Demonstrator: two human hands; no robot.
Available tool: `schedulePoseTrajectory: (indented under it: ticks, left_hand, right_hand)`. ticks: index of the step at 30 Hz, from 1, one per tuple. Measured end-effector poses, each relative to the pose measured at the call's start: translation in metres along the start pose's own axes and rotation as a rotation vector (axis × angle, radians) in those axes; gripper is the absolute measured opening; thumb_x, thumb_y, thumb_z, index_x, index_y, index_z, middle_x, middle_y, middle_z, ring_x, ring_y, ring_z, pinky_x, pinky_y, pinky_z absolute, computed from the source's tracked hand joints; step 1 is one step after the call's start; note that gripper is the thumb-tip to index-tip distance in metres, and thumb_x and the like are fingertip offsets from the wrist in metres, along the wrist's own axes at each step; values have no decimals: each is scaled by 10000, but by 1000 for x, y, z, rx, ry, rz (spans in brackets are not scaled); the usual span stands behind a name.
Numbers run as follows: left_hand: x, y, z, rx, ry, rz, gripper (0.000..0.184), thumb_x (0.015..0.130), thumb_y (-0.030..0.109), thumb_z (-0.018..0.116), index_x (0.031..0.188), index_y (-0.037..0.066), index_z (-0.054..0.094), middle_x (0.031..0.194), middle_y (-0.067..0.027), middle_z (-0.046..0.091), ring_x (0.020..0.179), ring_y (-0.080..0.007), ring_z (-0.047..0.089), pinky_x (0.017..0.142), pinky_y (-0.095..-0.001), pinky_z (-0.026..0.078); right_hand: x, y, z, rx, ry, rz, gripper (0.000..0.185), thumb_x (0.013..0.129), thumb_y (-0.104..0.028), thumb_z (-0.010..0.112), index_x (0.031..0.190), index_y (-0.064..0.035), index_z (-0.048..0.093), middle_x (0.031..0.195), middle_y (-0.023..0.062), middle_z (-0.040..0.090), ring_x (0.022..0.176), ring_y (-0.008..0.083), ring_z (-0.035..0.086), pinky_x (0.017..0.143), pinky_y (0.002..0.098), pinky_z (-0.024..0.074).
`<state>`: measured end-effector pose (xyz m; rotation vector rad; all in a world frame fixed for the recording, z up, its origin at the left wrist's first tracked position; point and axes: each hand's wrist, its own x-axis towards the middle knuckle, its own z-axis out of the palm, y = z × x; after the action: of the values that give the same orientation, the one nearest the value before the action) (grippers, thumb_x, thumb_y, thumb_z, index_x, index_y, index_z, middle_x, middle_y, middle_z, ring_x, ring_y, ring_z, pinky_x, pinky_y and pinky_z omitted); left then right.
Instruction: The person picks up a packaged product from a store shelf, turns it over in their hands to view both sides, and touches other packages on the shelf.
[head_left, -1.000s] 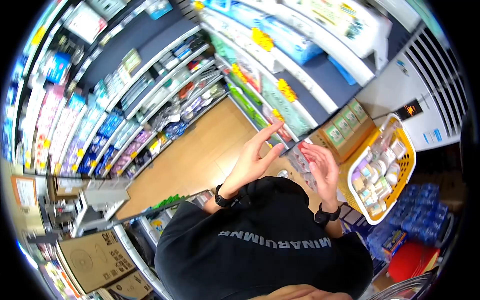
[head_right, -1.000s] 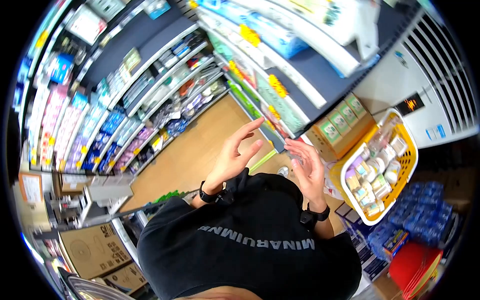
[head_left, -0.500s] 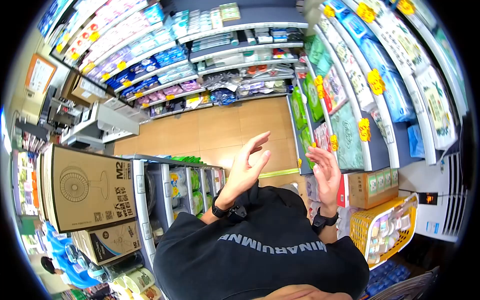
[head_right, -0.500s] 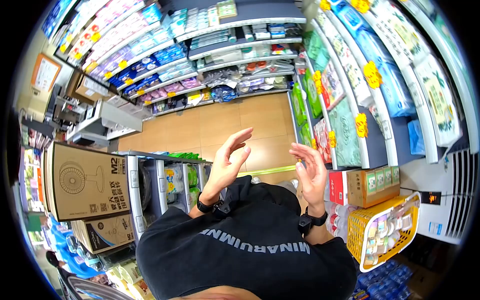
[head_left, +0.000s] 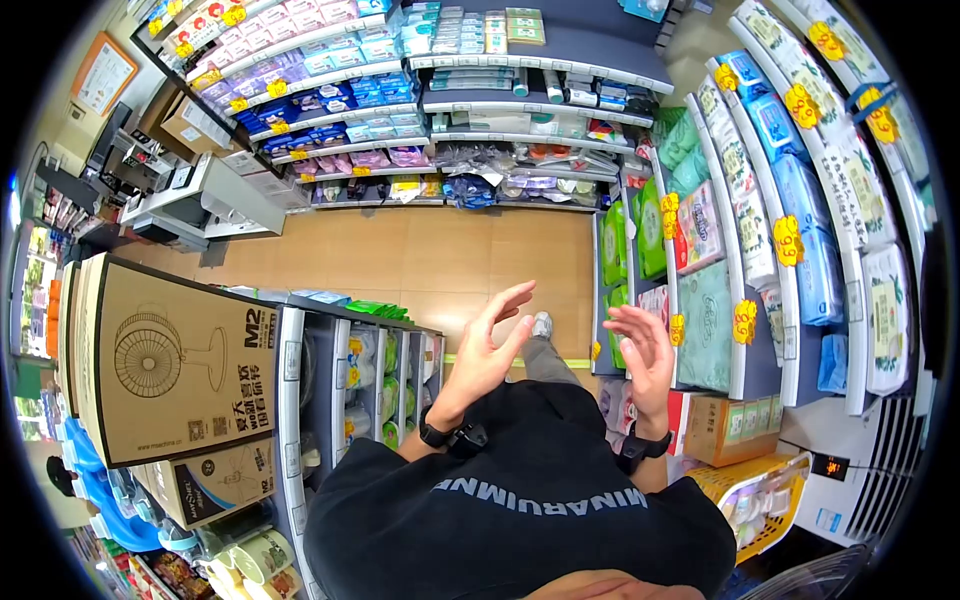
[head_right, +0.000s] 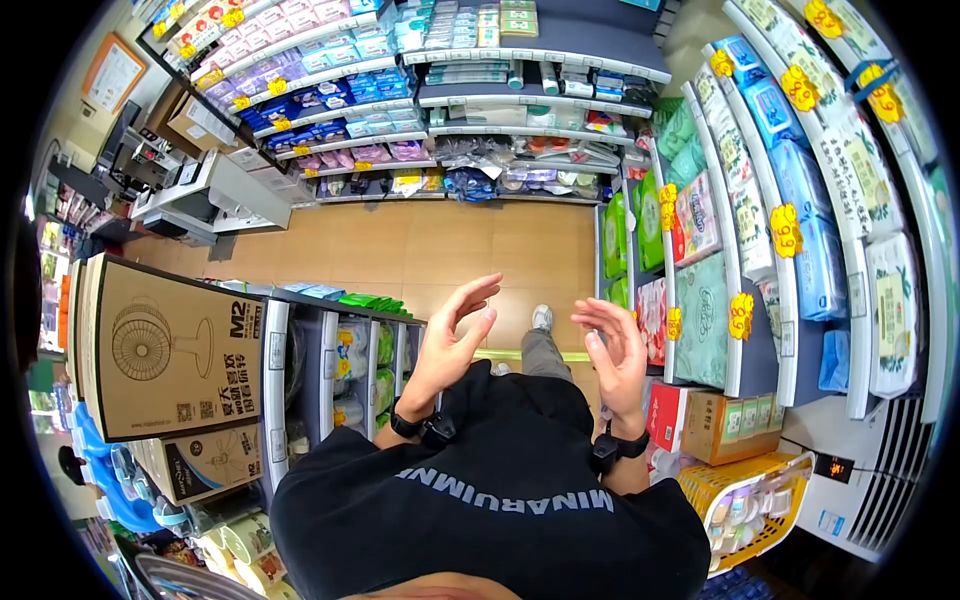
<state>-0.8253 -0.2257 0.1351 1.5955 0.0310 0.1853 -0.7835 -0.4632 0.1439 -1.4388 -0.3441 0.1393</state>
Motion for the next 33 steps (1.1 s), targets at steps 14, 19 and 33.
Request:
schedulePoseTrajectory:
  ticks: [14, 19, 33]
  left_hand:
    - [122, -3, 17, -18, 127, 41, 378, 981, 41, 554, 1353, -18, 526, 1357, -141, 591, 1260, -241, 569, 1072, -361, 429]
    - [182, -9, 40, -18, 132, 57, 369, 984, 47, 556, 1347, -17, 526, 1345, -144, 595, 1257, -244, 571, 1069, -360, 432]
    - [270, -42, 70, -65, 250, -8, 314, 986, 60, 570, 1288, -23, 562, 1278, -131, 635, 1180, -214, 621, 1015, -334, 472]
  right_hand:
    - [139, 18, -42, 61, -125, -3, 378, 927, 16, 545, 1302, 61, 511, 1220, 176, 627, 1095, 226, 629, 1006, 351, 460]
    - [192, 24, -72, 63, -158, -15, 380, 924, 4, 557, 1296, 65, 514, 1210, 178, 631, 1079, 224, 632, 987, 350, 467]
    - [259, 63, -124, 156, -155, 132, 366, 939, -8, 564, 1296, 55, 514, 1200, 160, 630, 1049, 196, 624, 967, 331, 466]
